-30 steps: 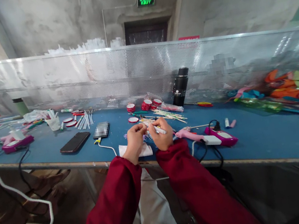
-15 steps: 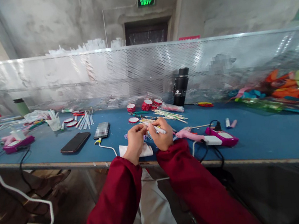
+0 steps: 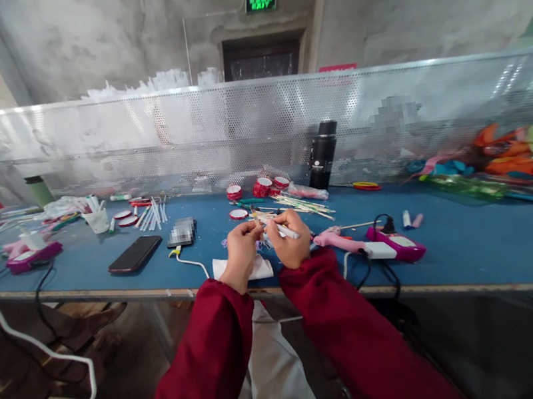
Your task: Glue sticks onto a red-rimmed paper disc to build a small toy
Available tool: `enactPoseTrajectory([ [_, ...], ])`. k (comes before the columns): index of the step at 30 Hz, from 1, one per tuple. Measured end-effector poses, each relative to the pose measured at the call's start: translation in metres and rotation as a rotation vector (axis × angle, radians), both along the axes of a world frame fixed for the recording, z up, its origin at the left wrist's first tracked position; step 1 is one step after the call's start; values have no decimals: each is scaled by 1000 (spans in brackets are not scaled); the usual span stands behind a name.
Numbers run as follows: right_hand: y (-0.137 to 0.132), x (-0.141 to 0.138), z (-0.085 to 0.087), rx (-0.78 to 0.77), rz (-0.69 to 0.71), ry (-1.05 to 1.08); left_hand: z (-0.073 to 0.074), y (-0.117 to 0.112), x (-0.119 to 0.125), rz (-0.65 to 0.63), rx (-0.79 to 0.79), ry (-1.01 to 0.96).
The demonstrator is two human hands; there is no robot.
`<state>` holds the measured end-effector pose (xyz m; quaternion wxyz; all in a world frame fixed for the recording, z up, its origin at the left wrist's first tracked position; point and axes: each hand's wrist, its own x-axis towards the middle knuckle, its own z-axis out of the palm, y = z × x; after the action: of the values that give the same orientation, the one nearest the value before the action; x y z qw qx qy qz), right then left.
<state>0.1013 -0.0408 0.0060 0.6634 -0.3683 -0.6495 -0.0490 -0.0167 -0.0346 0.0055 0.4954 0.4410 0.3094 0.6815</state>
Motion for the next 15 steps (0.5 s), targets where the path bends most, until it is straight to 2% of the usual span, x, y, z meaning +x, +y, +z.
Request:
enactPoseTrajectory([
  [15, 0, 0, -1, 1, -13, -7, 1, 0, 0, -10, -15, -2],
])
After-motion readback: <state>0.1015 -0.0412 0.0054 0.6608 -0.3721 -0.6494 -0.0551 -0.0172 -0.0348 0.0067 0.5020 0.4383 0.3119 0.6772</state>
